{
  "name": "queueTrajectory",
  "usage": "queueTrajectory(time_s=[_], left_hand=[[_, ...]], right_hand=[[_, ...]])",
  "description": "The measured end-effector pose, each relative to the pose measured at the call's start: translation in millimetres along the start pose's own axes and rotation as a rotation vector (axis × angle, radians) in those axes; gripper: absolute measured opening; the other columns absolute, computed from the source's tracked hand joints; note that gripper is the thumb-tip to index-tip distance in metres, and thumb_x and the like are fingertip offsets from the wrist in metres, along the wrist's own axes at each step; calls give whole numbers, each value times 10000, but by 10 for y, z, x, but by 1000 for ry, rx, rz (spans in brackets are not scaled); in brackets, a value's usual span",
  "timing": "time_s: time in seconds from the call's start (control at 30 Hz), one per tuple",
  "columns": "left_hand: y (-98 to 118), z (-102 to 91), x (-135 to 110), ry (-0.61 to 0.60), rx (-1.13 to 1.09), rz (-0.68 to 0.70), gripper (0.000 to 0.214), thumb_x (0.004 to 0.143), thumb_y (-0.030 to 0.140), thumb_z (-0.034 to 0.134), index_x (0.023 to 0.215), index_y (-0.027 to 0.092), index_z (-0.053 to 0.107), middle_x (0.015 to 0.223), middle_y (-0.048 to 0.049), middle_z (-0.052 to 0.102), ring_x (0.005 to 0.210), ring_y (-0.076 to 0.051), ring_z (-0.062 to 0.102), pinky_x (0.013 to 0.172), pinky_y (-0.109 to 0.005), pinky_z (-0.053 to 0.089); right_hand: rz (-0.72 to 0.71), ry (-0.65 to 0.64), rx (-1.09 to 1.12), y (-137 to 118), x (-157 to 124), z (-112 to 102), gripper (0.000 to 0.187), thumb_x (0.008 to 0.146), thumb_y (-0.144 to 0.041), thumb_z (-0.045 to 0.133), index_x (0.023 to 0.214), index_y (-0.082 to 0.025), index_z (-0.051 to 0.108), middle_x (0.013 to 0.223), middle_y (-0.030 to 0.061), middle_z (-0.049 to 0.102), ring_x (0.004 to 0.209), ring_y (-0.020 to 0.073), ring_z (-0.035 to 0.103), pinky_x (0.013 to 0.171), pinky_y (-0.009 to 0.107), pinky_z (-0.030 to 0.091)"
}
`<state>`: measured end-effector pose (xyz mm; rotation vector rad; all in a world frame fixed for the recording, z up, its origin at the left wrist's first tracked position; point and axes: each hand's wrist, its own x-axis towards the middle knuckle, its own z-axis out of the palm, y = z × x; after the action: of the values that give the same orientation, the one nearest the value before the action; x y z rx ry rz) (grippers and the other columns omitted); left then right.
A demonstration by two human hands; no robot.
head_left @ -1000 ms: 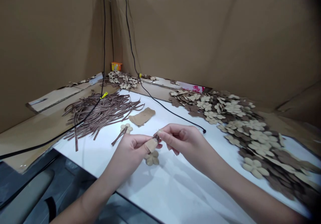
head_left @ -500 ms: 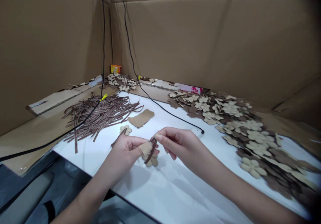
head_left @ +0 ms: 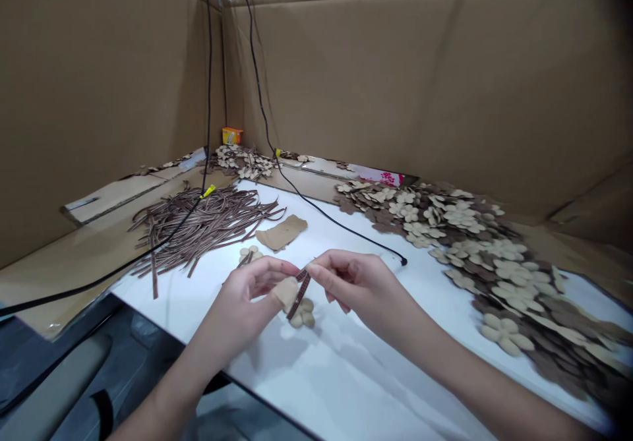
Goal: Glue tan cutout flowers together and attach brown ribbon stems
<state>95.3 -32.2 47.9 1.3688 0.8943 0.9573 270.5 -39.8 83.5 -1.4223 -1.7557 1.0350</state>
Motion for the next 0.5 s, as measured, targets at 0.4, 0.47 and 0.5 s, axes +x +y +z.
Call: queueTrajectory(time_s=[0.4,0.47,0.5], left_hand=[[-32,299,-9,183,38,24,205,817,336,555,734,155,605,580,14,592,538,-118,591,519,-196,450],[-44,327,-22,210,63,62,234,843,357,521,724,164,579,600,19,579,557,-114,598,519,-185,450],[-46,336,-24,212,74,72,256,855,372,502,716,167,567,609,19,574,560,-110,597,516,-182,448]], right_hand=[[-111,131,-35,-5,-38,50,262,830,-350,542,638,-180,595,513,-46,467,445,75,367,404,193,286],[-116,137,-39,-9,-41,51,262,835,-337,537,634,-178,590,503,-51,462,437,72,360,402,189,285],[-122,139,-41,-12,-42,51,257,836,-328,536,636,-177,591,504,-51,468,438,71,363,404,187,287]])
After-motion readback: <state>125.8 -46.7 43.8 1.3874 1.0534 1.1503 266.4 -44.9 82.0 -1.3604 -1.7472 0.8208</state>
